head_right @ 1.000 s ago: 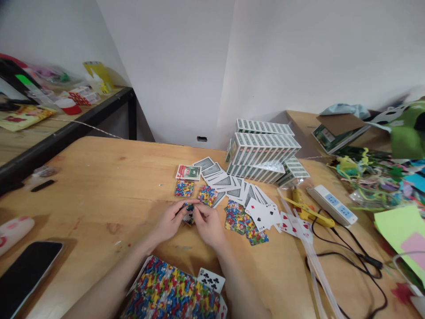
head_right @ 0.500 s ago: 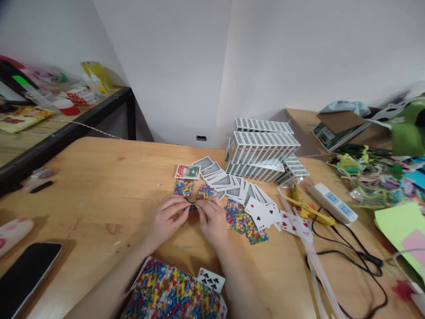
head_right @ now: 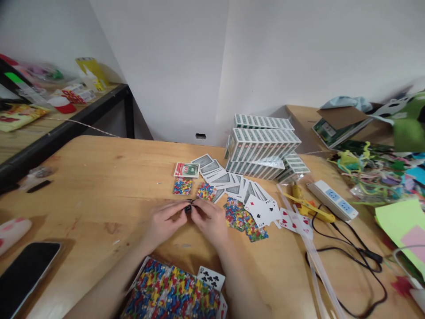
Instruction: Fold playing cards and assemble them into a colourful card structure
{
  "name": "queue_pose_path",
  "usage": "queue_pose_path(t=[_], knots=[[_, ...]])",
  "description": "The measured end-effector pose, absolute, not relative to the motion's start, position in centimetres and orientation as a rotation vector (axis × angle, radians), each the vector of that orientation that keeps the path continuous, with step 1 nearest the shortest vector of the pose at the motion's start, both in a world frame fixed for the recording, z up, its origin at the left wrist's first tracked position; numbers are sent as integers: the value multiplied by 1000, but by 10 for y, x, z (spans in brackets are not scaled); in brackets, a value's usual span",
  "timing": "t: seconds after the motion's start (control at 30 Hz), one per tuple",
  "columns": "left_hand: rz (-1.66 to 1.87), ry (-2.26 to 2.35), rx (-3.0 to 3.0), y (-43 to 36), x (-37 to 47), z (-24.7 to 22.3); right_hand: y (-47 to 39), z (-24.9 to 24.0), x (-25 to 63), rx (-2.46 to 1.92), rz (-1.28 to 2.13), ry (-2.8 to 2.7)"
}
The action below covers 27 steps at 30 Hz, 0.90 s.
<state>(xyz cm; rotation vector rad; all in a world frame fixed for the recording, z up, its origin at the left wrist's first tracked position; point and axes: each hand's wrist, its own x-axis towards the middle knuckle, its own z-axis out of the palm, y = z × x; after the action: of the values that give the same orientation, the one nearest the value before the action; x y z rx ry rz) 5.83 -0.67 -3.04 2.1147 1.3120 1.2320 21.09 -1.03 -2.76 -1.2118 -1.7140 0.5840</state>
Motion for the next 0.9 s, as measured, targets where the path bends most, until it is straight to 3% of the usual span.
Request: queue_pose_path(t=[0.5,0.9], knots=[[1085,1215,1976,-9,47,-30,-9,-26,213,-1215,653,-1677],[1221,1155,2166,-3,50,-37,-7,-35,215,-1235,728,-1568]])
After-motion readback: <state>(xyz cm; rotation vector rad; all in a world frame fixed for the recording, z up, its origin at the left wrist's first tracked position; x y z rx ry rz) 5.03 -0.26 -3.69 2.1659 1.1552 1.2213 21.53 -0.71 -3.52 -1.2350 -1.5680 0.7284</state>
